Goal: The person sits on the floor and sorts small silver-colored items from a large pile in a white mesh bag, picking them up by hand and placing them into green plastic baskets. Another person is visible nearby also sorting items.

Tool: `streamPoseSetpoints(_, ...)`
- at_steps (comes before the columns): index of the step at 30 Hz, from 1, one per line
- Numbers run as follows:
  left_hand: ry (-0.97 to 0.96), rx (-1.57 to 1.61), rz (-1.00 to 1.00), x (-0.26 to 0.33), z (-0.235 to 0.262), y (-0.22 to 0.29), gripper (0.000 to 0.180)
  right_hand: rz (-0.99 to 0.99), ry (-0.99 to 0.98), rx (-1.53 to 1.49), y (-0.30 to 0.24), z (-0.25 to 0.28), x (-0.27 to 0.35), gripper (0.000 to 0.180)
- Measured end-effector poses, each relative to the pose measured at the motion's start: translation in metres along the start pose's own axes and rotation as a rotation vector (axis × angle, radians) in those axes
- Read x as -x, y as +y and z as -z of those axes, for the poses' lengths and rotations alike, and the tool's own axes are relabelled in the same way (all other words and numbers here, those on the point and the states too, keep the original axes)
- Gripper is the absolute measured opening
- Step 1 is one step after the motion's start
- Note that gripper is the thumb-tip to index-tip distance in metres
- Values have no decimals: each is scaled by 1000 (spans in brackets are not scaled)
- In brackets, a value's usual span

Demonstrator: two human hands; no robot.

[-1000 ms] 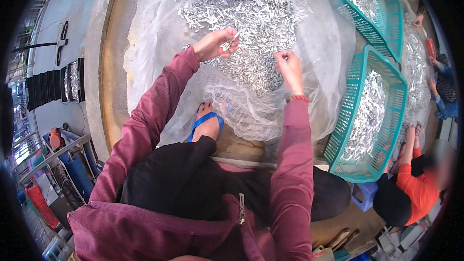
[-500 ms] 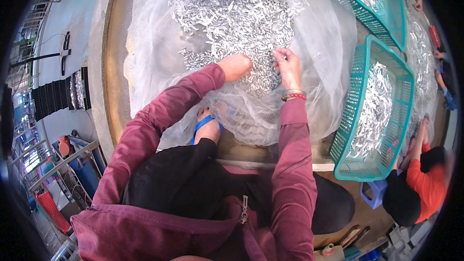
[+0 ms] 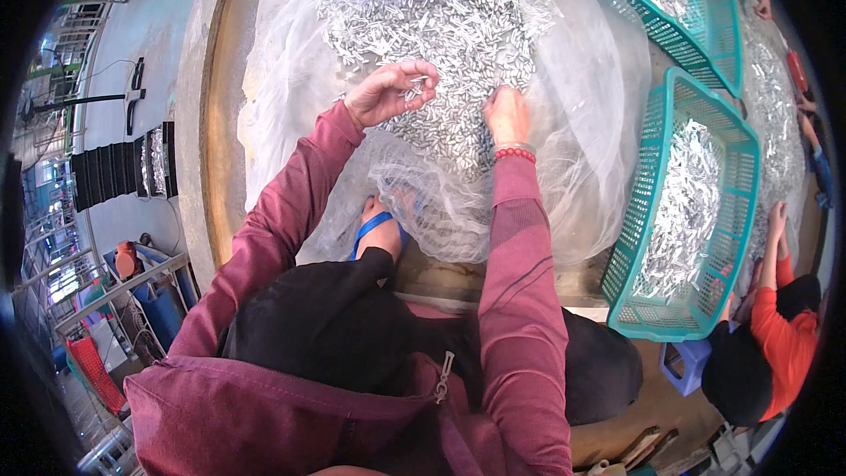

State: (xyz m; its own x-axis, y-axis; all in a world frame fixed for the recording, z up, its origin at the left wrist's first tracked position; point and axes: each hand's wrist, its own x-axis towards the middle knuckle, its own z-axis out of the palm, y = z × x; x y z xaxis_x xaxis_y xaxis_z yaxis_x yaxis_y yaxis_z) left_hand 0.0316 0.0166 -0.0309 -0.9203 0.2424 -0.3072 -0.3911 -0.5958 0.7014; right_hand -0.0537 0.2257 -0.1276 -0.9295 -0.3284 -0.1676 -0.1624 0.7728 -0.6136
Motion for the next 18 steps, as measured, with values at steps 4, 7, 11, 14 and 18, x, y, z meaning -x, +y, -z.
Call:
streamPoseSetpoints(4,38,-545,219,-27,6,-11,24,-200,-328,-651,-6,15,4,10)
streamPoseSetpoints(7,51,-1571,-26,-38,9,-48,21,-325,-438,-1554,-6,31,16,11)
streamPoseSetpoints(11,173,-1844,17,-41,8,-86,22,-246,-339,-1917,-3,52,29,17)
streamPoseSetpoints(14,141,-1649,1,-35,13,-76,19,-168,-319,-1701,-4,61,29,15)
streamPoseSetpoints(18,211,-752,80,3,29,-26,11,-166,-329,-1368,-13,53,14,20)
